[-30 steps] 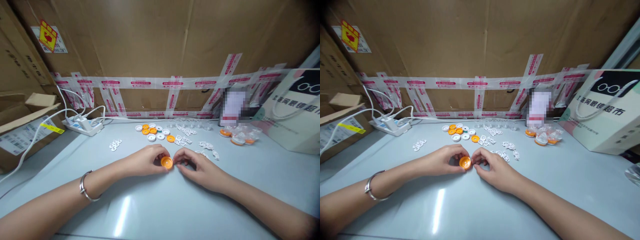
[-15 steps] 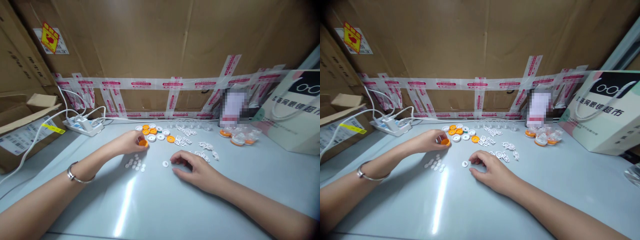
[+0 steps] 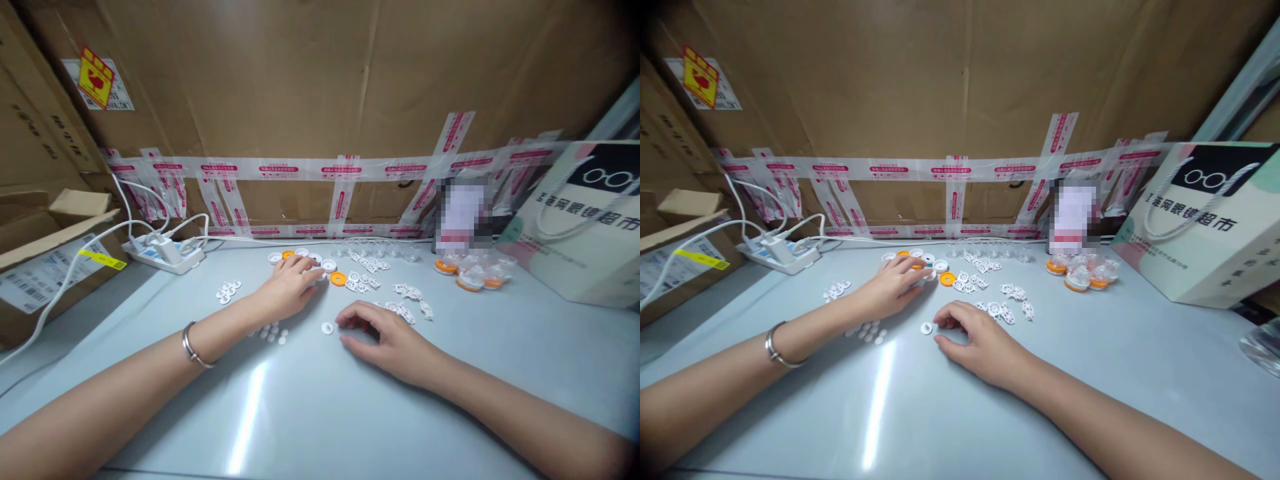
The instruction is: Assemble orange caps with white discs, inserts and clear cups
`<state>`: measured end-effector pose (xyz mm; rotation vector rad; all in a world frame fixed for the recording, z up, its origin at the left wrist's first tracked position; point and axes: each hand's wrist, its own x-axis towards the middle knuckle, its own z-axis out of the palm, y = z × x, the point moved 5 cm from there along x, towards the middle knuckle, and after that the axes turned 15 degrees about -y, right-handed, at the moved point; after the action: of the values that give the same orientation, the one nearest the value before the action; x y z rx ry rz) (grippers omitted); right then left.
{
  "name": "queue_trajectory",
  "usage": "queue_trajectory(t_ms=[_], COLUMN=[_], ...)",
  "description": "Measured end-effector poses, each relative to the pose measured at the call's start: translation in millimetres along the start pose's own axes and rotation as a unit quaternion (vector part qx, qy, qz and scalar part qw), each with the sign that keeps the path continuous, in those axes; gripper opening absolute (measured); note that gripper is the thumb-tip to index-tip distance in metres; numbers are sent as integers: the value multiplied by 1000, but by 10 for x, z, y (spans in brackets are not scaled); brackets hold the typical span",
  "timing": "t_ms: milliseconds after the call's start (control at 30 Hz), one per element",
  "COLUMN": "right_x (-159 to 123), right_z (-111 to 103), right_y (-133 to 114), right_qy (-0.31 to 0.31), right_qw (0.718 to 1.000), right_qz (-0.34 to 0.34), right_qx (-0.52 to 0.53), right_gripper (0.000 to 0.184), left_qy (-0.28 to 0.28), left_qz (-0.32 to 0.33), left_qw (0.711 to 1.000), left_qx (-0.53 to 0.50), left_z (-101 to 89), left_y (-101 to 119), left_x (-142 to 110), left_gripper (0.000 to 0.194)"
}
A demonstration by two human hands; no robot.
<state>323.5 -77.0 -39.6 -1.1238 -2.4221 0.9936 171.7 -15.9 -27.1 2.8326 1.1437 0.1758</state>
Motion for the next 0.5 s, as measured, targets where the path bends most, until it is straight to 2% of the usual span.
queue_trajectory(t_ms=[100,267,500], right_x=[-10,-18,-14], right_z=[-2,-3,6], right_y=[4,5,8], right_qy=[1,-1,-8], right_qw=[1000,1000,1000], right_qz=[-2,-10,-4], right_qx=[2,3,0], right_gripper=[14,14,14], left_qy=[-9,-1,-39], left_qz=[13,11,-7], left_qw=[1000,999,996], left_qx=[-3,-46,-76], left_z=[60,-3,80], left_y=[50,40,-14], left_x=[15,-62,-33], left_gripper=[27,12,12])
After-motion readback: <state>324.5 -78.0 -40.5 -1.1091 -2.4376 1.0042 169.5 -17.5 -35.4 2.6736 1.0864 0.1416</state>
